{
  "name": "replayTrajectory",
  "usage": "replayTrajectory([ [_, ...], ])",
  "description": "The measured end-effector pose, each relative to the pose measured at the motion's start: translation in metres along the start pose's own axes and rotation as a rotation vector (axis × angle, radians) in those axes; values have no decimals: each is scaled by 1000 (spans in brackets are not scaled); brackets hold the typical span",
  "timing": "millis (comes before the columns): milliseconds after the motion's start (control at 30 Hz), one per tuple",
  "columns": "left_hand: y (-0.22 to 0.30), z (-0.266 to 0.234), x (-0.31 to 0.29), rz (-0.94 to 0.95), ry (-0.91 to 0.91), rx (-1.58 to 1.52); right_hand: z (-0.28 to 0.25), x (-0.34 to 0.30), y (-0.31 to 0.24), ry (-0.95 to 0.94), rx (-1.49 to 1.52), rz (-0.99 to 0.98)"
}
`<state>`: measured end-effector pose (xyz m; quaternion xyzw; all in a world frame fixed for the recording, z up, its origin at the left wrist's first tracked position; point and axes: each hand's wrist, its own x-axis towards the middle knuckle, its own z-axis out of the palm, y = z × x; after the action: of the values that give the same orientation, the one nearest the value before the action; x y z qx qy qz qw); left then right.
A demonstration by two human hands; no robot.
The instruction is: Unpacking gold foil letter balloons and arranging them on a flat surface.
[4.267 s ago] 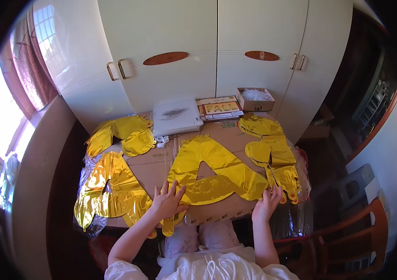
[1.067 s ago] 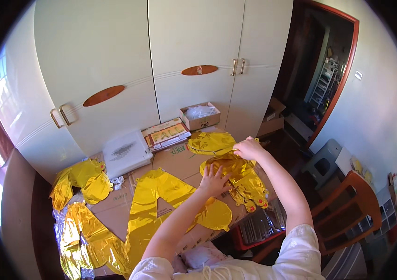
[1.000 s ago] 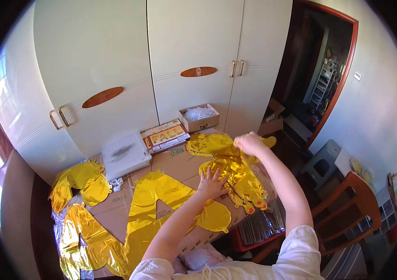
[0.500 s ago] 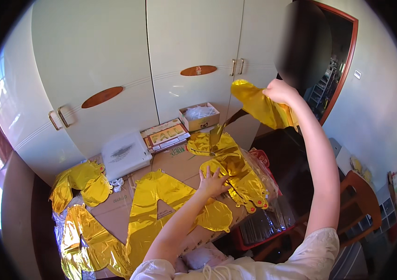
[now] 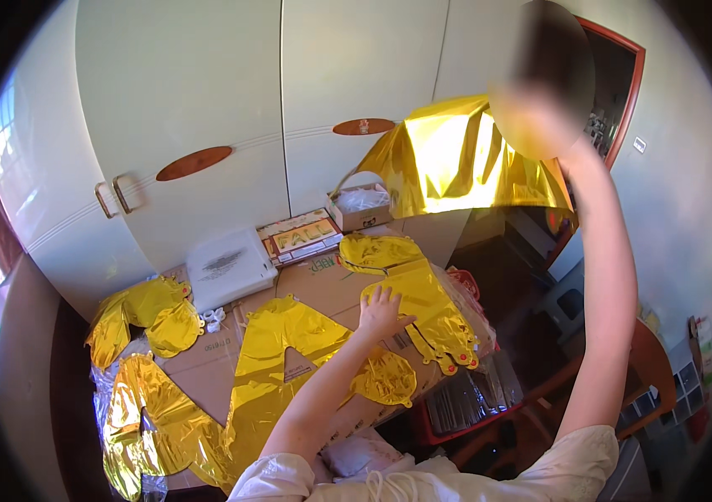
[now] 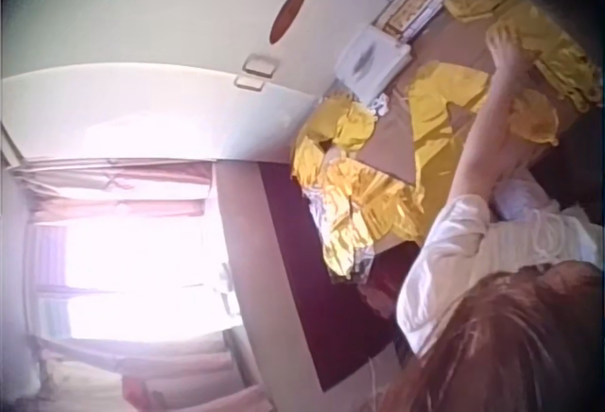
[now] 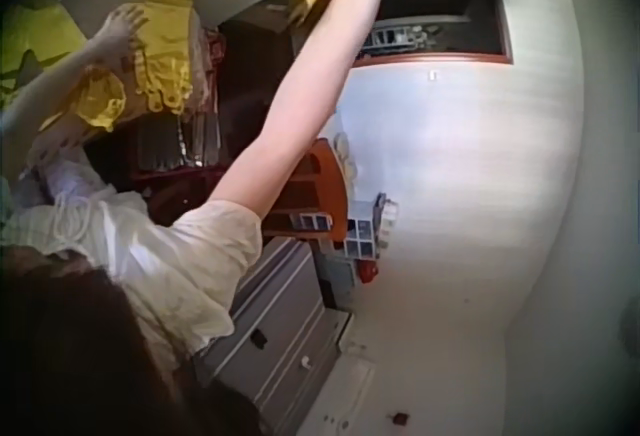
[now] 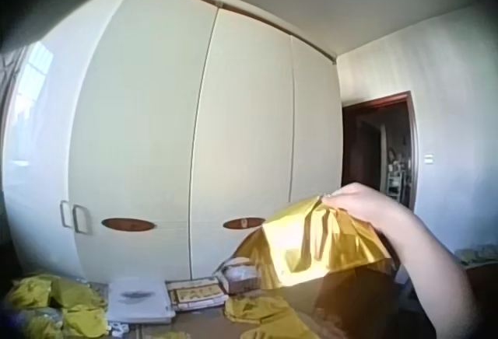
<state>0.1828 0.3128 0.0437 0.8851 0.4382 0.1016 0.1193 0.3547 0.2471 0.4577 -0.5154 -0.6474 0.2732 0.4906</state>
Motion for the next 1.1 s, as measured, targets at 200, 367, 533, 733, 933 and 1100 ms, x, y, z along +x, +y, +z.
replayTrajectory([
  [200, 13, -50, -30, -62, 57, -2233, 42, -65, 130, -9, 331, 316],
  [367, -62, -50, -47, -348, 235, -2449, 113, -169, 260, -44, 343, 759],
  [533, -129, -63, -101, -487, 305, -1707, 221, -274, 298, 13, 332, 478],
  [733, -196, -99, -142, -482, 358, -747, 278, -304, 266, -262, 224, 424],
  [933, -213, -79, -140, -379, 478, -382, 299, -304, 266, -236, -46, 238],
  [1100, -209, -69, -155, -309, 602, -157, 282, -301, 241, -296, -311, 102],
])
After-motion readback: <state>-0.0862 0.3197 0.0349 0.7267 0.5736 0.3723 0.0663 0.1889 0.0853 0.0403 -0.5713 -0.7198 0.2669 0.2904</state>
